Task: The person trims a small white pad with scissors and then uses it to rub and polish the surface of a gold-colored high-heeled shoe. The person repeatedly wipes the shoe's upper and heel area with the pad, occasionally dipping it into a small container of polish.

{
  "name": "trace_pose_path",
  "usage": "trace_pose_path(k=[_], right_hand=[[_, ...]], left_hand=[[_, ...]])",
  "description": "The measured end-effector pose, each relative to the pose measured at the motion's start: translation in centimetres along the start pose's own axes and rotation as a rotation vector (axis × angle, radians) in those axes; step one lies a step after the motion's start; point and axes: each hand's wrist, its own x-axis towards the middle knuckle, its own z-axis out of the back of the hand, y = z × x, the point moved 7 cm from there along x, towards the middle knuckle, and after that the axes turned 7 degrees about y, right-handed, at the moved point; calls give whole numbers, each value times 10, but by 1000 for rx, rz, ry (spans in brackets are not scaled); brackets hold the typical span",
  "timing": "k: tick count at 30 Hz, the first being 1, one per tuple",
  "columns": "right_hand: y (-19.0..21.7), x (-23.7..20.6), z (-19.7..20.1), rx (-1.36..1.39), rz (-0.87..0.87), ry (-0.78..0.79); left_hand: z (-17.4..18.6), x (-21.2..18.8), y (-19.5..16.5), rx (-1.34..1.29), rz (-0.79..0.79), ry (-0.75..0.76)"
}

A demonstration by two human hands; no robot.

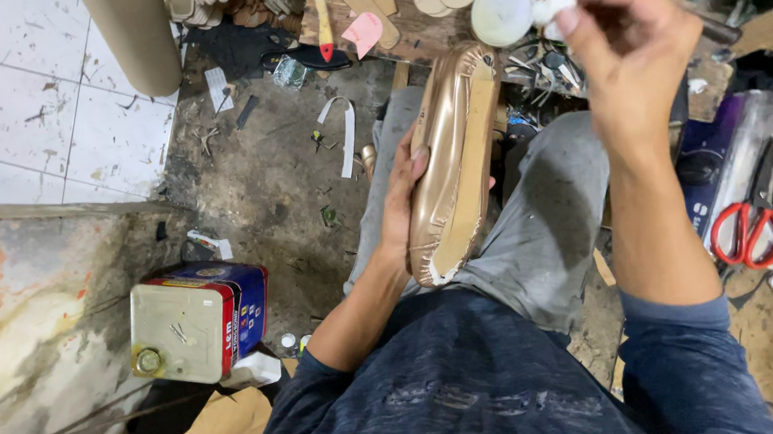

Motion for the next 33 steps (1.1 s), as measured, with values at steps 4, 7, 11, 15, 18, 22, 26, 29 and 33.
trace_pose_path(k=[4,7,11,15,18,22,26,29,33], right_hand=[[84,-29,-19,-305,251,103],[112,-35,-20,-373,309,91],[129,-46,-17,-446,368,107],[140,-64,-18,-484,433,157],[147,-77,-23,-521,461,184],[156,-83,-20,-519,470,156],[166,-91,-25,-544,493,185],[166,-102,-31,-507,438,221],[163,-119,-37,-486,394,205]], left_hand=[[-25,-6,3,129,-75,81],[-35,-14,7,238,-107,91],[-40,-21,6,406,-182,100],[-43,-25,14,313,-137,116],[-47,-29,16,243,-133,104],[-54,-34,19,252,-108,105],[-54,-34,12,388,-161,79],[-51,-32,10,376,-187,70],[-46,-26,7,361,-256,53]])
